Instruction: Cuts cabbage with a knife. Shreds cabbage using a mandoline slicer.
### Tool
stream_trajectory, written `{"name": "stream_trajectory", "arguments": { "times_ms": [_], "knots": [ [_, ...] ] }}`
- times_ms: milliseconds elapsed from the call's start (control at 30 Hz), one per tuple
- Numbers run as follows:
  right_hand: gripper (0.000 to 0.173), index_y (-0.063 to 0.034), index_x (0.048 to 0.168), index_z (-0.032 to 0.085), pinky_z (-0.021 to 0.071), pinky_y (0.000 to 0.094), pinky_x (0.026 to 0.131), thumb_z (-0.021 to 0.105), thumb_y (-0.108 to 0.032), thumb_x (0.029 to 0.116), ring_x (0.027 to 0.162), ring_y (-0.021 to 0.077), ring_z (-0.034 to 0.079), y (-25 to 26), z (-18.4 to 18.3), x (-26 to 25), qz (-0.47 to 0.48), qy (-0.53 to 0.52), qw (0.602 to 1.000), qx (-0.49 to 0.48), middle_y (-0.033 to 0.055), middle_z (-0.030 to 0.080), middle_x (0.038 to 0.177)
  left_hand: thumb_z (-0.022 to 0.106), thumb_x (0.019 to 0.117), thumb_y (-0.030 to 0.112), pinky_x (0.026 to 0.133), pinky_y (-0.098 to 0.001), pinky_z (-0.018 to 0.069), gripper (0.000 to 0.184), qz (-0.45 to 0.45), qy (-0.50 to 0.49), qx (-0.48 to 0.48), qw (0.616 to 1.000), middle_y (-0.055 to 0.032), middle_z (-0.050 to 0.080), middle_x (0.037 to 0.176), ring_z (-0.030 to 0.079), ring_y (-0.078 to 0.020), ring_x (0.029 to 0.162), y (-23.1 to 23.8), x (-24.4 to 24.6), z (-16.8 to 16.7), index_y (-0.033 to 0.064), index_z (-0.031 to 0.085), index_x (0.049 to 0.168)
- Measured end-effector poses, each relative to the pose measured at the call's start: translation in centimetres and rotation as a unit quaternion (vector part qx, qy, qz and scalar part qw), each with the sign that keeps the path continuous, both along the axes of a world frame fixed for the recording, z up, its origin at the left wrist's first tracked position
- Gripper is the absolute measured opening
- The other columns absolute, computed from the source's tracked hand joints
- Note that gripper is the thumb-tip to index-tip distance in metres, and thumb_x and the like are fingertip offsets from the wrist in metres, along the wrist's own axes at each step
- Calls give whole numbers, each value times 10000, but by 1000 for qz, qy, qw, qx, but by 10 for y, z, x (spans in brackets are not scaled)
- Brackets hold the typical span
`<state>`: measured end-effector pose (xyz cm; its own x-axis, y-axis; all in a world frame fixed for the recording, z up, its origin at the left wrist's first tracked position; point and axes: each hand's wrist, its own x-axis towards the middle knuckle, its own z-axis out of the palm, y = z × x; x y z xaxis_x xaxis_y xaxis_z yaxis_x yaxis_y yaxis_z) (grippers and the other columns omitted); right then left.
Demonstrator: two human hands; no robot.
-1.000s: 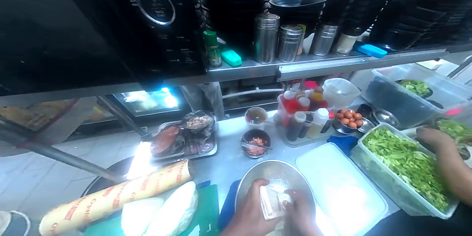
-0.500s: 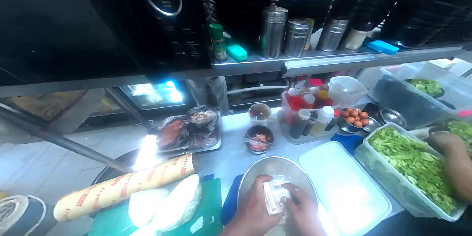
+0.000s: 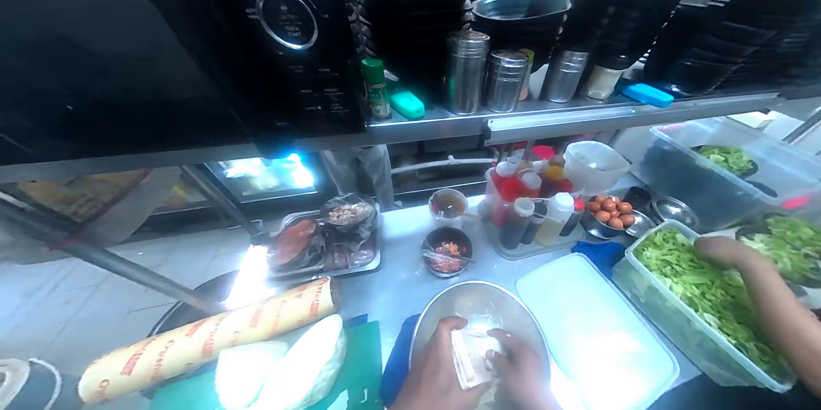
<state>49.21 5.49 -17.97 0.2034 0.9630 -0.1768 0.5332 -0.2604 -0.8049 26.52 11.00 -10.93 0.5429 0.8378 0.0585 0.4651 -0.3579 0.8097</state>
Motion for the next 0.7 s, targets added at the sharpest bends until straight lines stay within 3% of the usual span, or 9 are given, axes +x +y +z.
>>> {"name": "stream_trajectory", "arguments": {
  "times_ms": [67,100,200,233,367,467,533,633,700],
  "knots": [
    [354,-231,1298,708,597,346,957,718,-256,945,1084,73,688,-6,25,-12,8,36,998,43,-30,699,1279,927,637,518,966,-370,598,1074,4,3,1,1000,-35,623,1331,656,-99,1139,-1,0,-4,146,381,1484],
    [351,-230,1300,706,589,345,972,710,-263,951,1102,73,681,-5,20,-13,4,33,998,44,-30,696,1285,927,635,521,961,-367,600,1075,5,4,-3,1000,-28,620,1333,656,-92,1136,-1,0,-5,156,378,1484],
    [389,-204,1323,693,550,458,1008,685,-308,949,1126,178,682,1,-26,8,-4,-23,999,-25,50,707,1262,919,656,531,980,-363,591,1064,-4,6,-4,1000,-38,606,1359,649,-99,1157,-1,0,-2,144,376,1484],
    [391,-205,1319,696,555,470,993,692,-309,943,1104,188,689,1,-25,10,-3,-22,999,-31,55,713,1242,921,659,519,982,-372,590,1059,-4,6,-4,1000,-51,612,1353,653,-111,1155,-2,0,2,132,382,1484],
    [355,-249,1303,706,597,351,952,715,-263,949,1074,78,689,-6,26,-14,2,47,998,40,-34,696,1284,929,652,496,969,-379,596,1056,4,7,-10,1000,-58,628,1323,662,-110,1132,-4,1,6,128,385,1479],
    [383,-199,1314,701,571,458,967,701,-290,941,1067,176,700,-1,-15,1,-12,-6,1000,-10,47,722,1223,934,649,502,977,-408,592,1066,4,12,-9,1000,-73,628,1340,666,-136,1144,-4,1,7,118,394,1485],
    [392,-202,1315,704,555,491,993,701,-300,936,1104,203,695,0,-15,6,0,-20,999,-32,63,724,1233,936,647,498,975,-430,590,1058,7,13,-1,1000,-89,631,1343,671,-162,1143,-5,1,8,106,411,1478],
    [356,-226,1306,709,581,380,990,707,-245,950,1119,99,682,-7,34,-13,12,46,998,36,-14,699,1290,937,640,479,978,-407,588,1054,12,18,-6,1000,-77,628,1331,665,-145,1137,-6,3,8,118,406,1476],
    [346,-224,1298,712,578,374,994,703,-251,953,1118,94,682,-3,18,-12,1,38,998,45,-16,703,1280,936,636,489,963,-395,595,1063,10,19,-8,1000,-72,631,1322,668,-133,1126,-4,3,7,122,395,1474]
  ]
}}
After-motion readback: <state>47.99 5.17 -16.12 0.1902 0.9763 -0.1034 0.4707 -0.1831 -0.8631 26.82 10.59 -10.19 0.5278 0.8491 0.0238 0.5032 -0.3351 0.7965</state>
